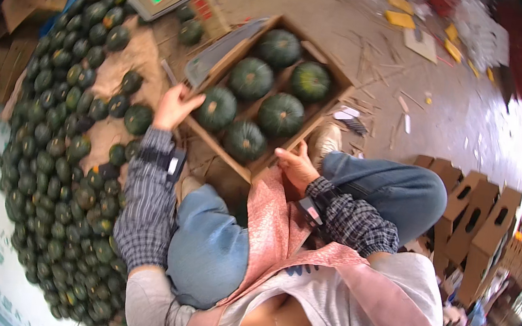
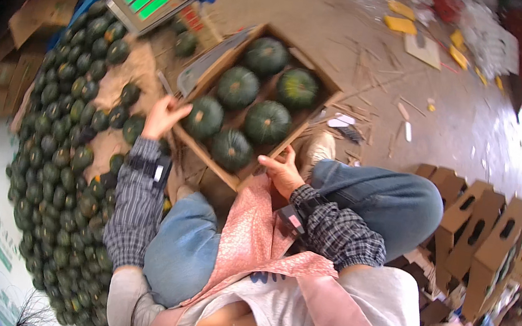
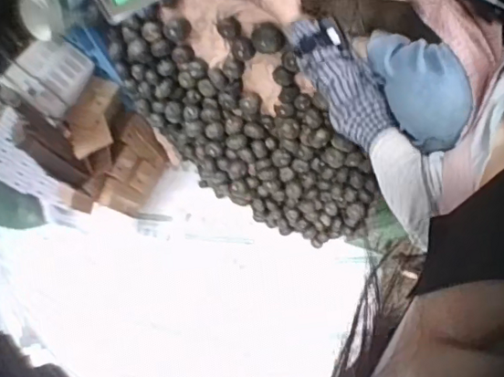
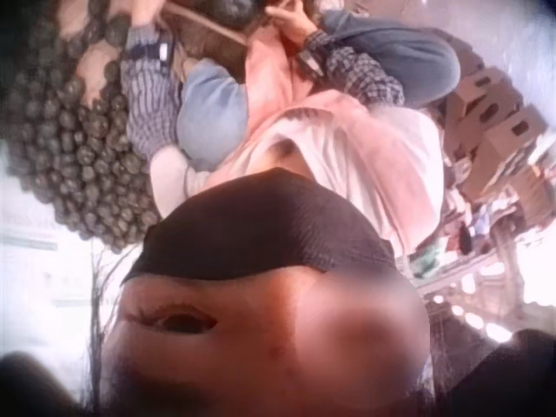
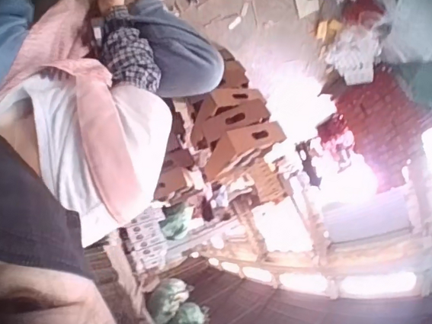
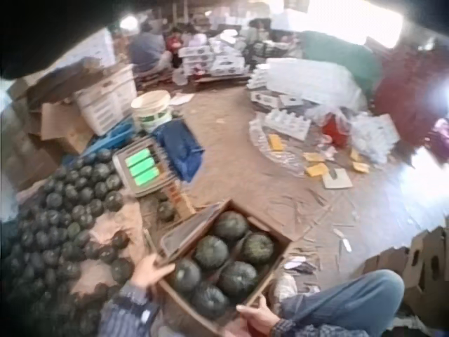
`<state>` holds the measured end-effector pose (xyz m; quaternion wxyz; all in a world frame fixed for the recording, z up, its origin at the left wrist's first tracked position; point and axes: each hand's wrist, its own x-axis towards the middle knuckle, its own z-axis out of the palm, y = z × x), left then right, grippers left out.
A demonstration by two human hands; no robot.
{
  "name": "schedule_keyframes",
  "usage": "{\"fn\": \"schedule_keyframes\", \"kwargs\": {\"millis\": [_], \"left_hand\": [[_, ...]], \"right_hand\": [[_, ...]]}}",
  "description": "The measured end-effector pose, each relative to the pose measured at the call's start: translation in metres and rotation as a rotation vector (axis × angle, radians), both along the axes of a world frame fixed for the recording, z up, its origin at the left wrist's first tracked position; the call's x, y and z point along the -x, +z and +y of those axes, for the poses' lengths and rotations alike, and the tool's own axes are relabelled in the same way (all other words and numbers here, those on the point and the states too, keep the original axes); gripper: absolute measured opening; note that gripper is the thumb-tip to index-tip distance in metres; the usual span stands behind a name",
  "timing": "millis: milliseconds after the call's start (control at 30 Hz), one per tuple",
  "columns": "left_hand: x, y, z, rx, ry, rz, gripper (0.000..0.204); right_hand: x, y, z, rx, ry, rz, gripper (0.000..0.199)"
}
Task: The person selects small green pumpkins from a large pile and places them into a cardboard box. Then the person picks up a flat cardboard sheet and folds it into a box shape, tucking flaps to secure the structure.
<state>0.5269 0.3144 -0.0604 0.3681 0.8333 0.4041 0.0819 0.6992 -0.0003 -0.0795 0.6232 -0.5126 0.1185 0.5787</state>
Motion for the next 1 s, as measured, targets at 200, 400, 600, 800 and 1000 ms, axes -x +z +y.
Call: {"fn": "schedule_keyframes", "kwargs": {"millis": [200, 400, 600, 800, 1000], "left_hand": [[0.062, -0.046, -0.058, 0.865, 0.244, -0.070, 0.066], [0.067, -0.039, -0.054, 1.343, 0.257, -0.339, 0.056], [0.049, 0.050, -0.012, 1.317, 0.071, -0.266, 0.052], [-0.047, 0.219, -0.066, 1.067, -0.084, -0.648, 0.035], [-0.180, 0.325, -0.129, 0.925, -0.380, -0.748, 0.013]], "right_hand": [[-0.023, -0.005, -0.008, 0.103, -0.019, -0.276, 0.082], [-0.046, -0.030, -0.002, 0.009, 0.165, -0.407, 0.063], [-0.065, 0.062, -0.014, -0.114, -0.047, -0.346, 0.054], [-0.108, 0.217, -0.065, -0.447, -0.324, -0.451, 0.047], [-0.149, 0.300, -0.152, -0.344, -0.570, -2.095, 0.032]]}}
